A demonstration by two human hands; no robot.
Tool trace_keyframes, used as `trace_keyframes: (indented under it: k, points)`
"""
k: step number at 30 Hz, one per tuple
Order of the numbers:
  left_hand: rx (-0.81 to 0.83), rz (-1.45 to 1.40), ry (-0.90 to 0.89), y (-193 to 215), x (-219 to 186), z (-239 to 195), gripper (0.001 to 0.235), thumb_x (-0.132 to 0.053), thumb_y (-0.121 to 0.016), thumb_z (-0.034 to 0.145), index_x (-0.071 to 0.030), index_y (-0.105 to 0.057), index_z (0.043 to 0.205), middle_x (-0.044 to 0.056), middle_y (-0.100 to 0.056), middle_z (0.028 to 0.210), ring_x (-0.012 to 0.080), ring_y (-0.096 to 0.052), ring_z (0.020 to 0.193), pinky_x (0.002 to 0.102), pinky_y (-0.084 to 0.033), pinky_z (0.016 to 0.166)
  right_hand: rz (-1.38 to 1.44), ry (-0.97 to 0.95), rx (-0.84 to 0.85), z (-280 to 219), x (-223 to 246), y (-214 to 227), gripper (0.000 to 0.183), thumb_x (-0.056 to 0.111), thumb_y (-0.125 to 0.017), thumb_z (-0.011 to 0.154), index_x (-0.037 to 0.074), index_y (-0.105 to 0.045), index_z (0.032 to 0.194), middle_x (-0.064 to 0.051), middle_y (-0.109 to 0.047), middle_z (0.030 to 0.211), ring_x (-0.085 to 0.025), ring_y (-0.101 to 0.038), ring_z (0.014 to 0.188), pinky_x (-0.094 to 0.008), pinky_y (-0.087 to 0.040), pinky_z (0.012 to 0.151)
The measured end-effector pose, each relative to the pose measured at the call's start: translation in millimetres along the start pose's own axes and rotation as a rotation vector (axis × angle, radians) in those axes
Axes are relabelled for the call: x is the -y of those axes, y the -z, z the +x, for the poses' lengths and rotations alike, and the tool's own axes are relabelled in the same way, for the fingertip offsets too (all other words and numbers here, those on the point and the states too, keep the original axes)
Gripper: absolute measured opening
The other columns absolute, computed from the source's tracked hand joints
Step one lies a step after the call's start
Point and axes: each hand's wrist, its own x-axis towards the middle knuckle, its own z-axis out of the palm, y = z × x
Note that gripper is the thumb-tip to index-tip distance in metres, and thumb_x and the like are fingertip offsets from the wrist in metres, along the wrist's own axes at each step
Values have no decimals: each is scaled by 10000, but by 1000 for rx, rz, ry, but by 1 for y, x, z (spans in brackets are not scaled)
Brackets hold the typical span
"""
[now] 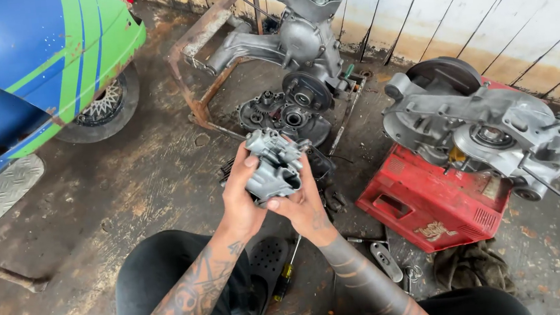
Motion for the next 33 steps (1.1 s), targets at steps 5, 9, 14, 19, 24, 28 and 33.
trace_keyframes:
  k: [5,9,14,19,24,28,33]
  points:
    - [137,409,-126,-17,15,-9,586,-250,-714,934,-39,-489,1432,210,-615,1201,256,-539,1139,446,-450,983,43,6,-57,0,-33,48,936,138,-868,770,-9,-361,1543,-256,-547,1425,-314,-543,1310,-491,-447,1127]
    - [239,694,-158,-34,8,-7,706,-339,-694,973,8,-382,1503,322,-488,1335,471,-506,1290,584,-387,1085,352,111,-24,-1,-28,72,579,128,-727,906,64,-499,1435,-160,-666,1318,-261,-667,1189,-452,-566,1015]
    - [345,882,-148,-58,-25,-27,746,-387,-657,982,71,-372,1498,345,-470,1367,506,-494,1315,627,-376,1095,451,42,49,-2,-17,98,391,196,-662,986,76,-594,1353,-110,-724,1203,-202,-722,1027,-383,-607,907]
    - [324,1306,-464,-23,-71,-66,618,-259,-796,865,-26,-570,1391,272,-618,1244,493,-674,1021,511,-610,773,409,-41,103,-5,59,57,368,221,-741,932,100,-655,1269,-211,-726,1218,-380,-726,1089,-509,-653,893]
    - [2,1755,-252,38,-114,-154,391,-380,-872,776,-141,-628,966,63,-646,884,289,-721,817,401,-591,659,454,-93,34,-10,56,66,397,205,-721,928,84,-647,1298,-203,-684,1316,-463,-649,1207,-572,-609,955]
    - [-91,1856,127,34,-116,-222,417,-391,-861,733,-63,-621,832,41,-668,866,198,-621,667,337,-503,615,472,-87,85,-11,76,73,551,172,-667,978,-21,-475,1458,-158,-622,1374,-383,-669,1222,-405,-610,933]
    - [-200,2025,43,47,-94,-263,467,-448,-866,729,-115,-549,806,6,-498,854,197,-574,822,345,-503,706,439,-54,11,-11,106,67,544,258,-678,976,-13,-527,1423,-143,-660,1327,-354,-693,1203,-378,-589,929]
